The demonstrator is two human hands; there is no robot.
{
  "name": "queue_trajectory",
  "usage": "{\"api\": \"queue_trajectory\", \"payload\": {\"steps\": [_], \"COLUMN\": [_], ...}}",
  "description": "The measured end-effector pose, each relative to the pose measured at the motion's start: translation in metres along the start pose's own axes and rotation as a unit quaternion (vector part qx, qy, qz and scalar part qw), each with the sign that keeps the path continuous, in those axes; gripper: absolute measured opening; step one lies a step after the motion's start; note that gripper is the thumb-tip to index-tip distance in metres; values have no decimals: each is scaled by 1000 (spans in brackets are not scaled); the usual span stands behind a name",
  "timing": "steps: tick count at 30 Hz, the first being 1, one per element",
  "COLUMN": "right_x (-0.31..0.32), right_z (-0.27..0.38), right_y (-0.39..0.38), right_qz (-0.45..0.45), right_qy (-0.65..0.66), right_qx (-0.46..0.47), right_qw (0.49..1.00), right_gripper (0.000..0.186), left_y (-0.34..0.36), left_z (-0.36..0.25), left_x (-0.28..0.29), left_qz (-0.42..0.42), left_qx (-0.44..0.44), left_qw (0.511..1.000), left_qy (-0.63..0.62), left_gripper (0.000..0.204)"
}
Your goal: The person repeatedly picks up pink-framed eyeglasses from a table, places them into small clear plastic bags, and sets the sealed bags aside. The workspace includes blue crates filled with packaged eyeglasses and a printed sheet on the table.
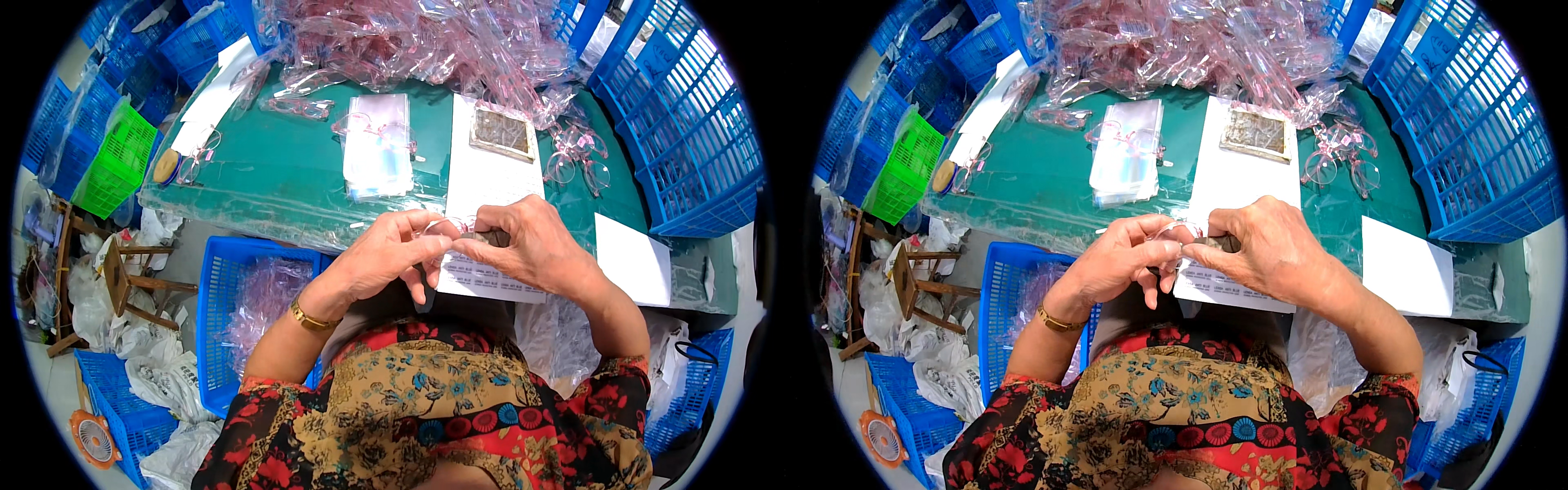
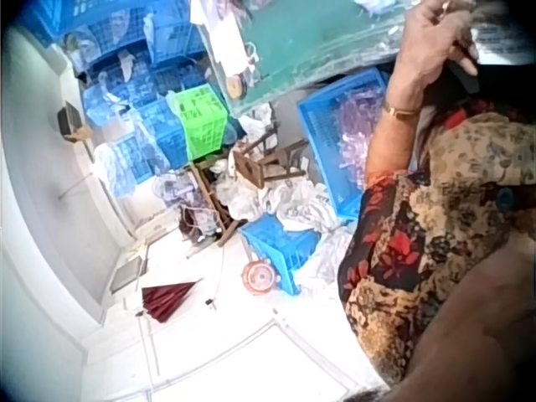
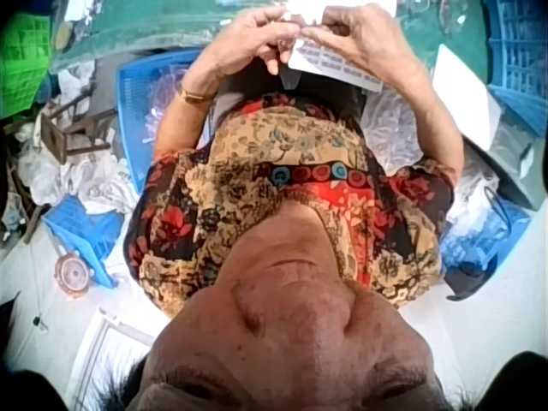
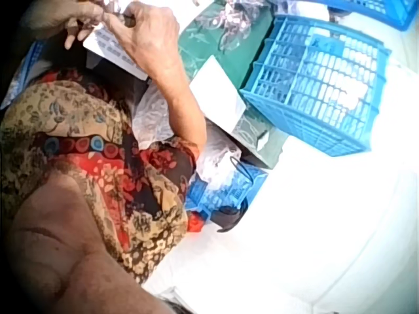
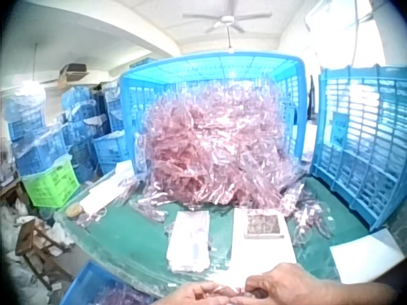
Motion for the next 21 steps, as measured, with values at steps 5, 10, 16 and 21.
{"api": "queue_trajectory", "payload": {"steps": [5, 10, 16, 21], "right_x": [5, 22, -2, -8], "right_z": [0, -29, -62, -62], "right_y": [-5, -10, -4, -2], "right_qz": [-64, -161, -23, -25], "right_qy": [-61, 38, 412, 418], "right_qx": [13, -53, -15, -8], "right_qw": [996, 985, 911, 908], "right_gripper": [38, 37, 28, 26], "left_y": [-1, -3, -2, -2], "left_z": [2, 0, -3, -4], "left_x": [2, 8, 9, 12], "left_qz": [18, 25, 43, 53], "left_qx": [-6, -33, -37, -50], "left_qw": [999, 994, 985, 979], "left_qy": [-30, -106, -166, -191], "left_gripper": [28, 26, 20, 19]}}
Point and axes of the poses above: each hand's wrist, its own y-axis towards the middle knuckle, its own x-axis out of the back of the hand, z = x × y, the point moved 5 cm from there along y, towards the middle knuckle, and after that the axes turned 15 degrees about z, right-handed, at the moved point
